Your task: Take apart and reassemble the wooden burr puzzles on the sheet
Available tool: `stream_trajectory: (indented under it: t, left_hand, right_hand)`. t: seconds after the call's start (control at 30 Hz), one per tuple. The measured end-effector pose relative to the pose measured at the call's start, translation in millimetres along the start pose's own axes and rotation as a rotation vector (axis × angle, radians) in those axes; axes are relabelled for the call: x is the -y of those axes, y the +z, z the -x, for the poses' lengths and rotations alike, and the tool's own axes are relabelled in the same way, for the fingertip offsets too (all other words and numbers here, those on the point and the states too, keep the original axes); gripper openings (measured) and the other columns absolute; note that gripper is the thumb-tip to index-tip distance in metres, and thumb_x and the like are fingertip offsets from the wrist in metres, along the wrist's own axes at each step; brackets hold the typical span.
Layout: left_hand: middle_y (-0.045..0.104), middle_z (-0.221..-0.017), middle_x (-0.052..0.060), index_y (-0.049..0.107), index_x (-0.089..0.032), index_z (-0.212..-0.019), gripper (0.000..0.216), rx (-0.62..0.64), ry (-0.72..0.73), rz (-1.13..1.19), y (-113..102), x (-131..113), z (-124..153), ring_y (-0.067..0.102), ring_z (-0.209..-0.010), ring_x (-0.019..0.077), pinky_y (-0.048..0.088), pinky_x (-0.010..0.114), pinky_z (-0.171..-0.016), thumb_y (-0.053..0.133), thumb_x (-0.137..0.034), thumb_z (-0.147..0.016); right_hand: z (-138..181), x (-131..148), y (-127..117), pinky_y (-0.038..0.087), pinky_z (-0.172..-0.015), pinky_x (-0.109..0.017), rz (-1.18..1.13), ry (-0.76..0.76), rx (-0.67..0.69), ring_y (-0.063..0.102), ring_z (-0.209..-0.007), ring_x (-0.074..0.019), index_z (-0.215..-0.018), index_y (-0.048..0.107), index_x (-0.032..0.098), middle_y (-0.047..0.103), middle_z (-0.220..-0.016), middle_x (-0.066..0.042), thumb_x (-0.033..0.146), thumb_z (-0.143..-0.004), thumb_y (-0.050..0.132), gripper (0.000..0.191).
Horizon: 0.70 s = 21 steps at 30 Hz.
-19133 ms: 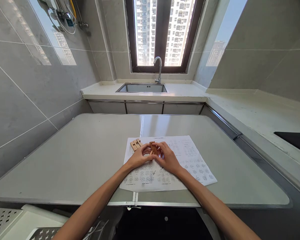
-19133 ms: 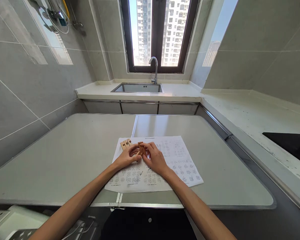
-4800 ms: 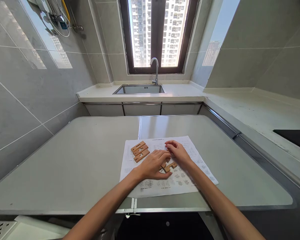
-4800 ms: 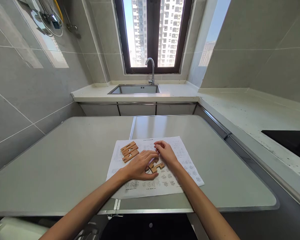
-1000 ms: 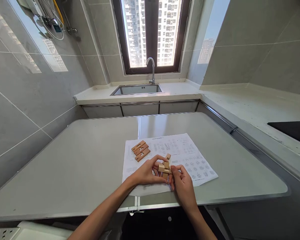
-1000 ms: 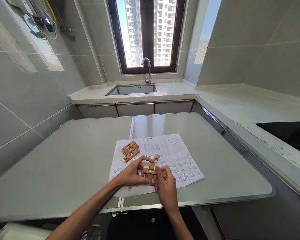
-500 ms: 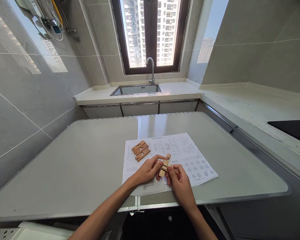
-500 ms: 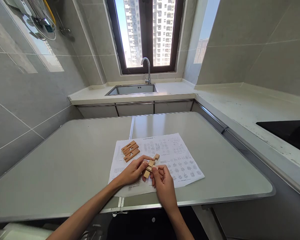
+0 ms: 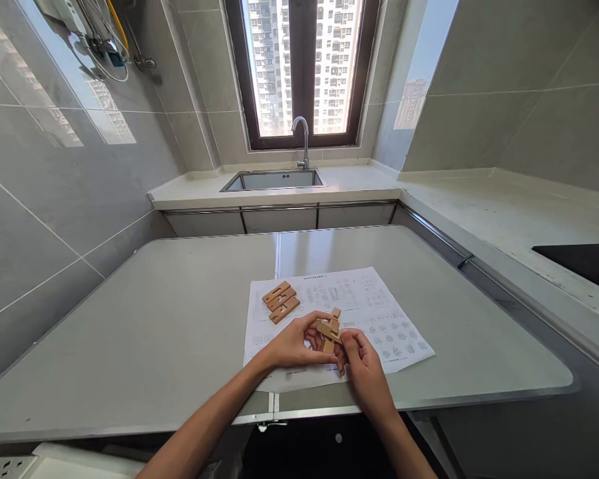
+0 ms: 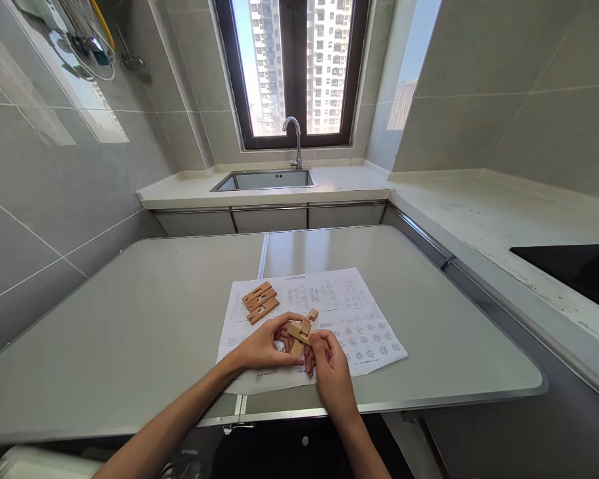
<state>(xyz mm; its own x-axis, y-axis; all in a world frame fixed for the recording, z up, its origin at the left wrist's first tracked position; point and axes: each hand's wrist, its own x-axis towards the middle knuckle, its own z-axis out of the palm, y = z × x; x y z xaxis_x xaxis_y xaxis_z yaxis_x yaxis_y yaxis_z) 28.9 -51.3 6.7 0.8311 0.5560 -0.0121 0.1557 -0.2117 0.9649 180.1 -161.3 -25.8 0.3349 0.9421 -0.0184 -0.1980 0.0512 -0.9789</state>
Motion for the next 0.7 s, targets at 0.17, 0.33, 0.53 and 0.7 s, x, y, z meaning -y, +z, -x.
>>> stream_trajectory:
  t: [0.17, 0.33, 0.53, 0.7]
  left_hand:
    - [0.063, -0.076, -0.003, 0.056, -0.021, -0.142, 0.076, -0.009, 0.067, -0.112, -0.8, -3.6, 0.3, 0.061, -0.07, 0.015, 0.05, 0.027, -0.07, 0.087, -0.044, -0.076]
    - [0.066, -0.083, 0.0, 0.059, -0.021, -0.139, 0.075, -0.032, 0.119, -0.227, -2.6, -4.2, -0.2, 0.063, -0.077, 0.0175, 0.05, 0.029, -0.075, 0.089, -0.046, -0.074]
    - [0.067, -0.09, 0.002, 0.058, -0.022, -0.136, 0.073, -0.193, 0.086, -0.387, -10.5, 7.8, -1.0, 0.061, -0.081, 0.0192, 0.049, 0.031, -0.075, 0.087, -0.05, -0.076]
    - [0.068, -0.101, 0.006, 0.059, -0.02, -0.134, 0.07, -0.342, 0.07, -0.468, -16.8, 22.4, -5.6, 0.062, -0.09, 0.0228, 0.049, 0.034, -0.081, 0.084, -0.053, -0.078]
  right_hand:
    - [-3.3, -1.4, -3.3, 0.045, -0.062, -0.029, -0.074, 0.026, 0.026, 0.048, -0.059, -0.0151, -0.079, 0.059, 0.022, 0.053, -0.067, 0.001, 0.068, -0.097, 0.056, 0.049]
    - [-5.2, -4.6, -3.8, 0.041, -0.056, -0.028, -0.189, 0.074, 0.041, 0.044, -0.056, -0.0129, -0.078, 0.055, 0.022, 0.049, -0.07, 0.002, 0.065, -0.096, 0.061, 0.047]
    - [-8.0, -7.6, -7.5, 0.037, -0.051, -0.028, -0.395, 0.135, -0.003, 0.039, -0.054, -0.0136, -0.081, 0.055, 0.023, 0.039, -0.065, 0.004, 0.068, -0.097, 0.056, 0.048]
    - [-7.0, -5.7, -6.9, 0.04, -0.055, -0.029, -0.394, 0.135, -0.04, 0.043, -0.057, -0.0147, -0.08, 0.055, 0.023, 0.044, -0.068, 0.002, 0.066, -0.097, 0.058, 0.047]
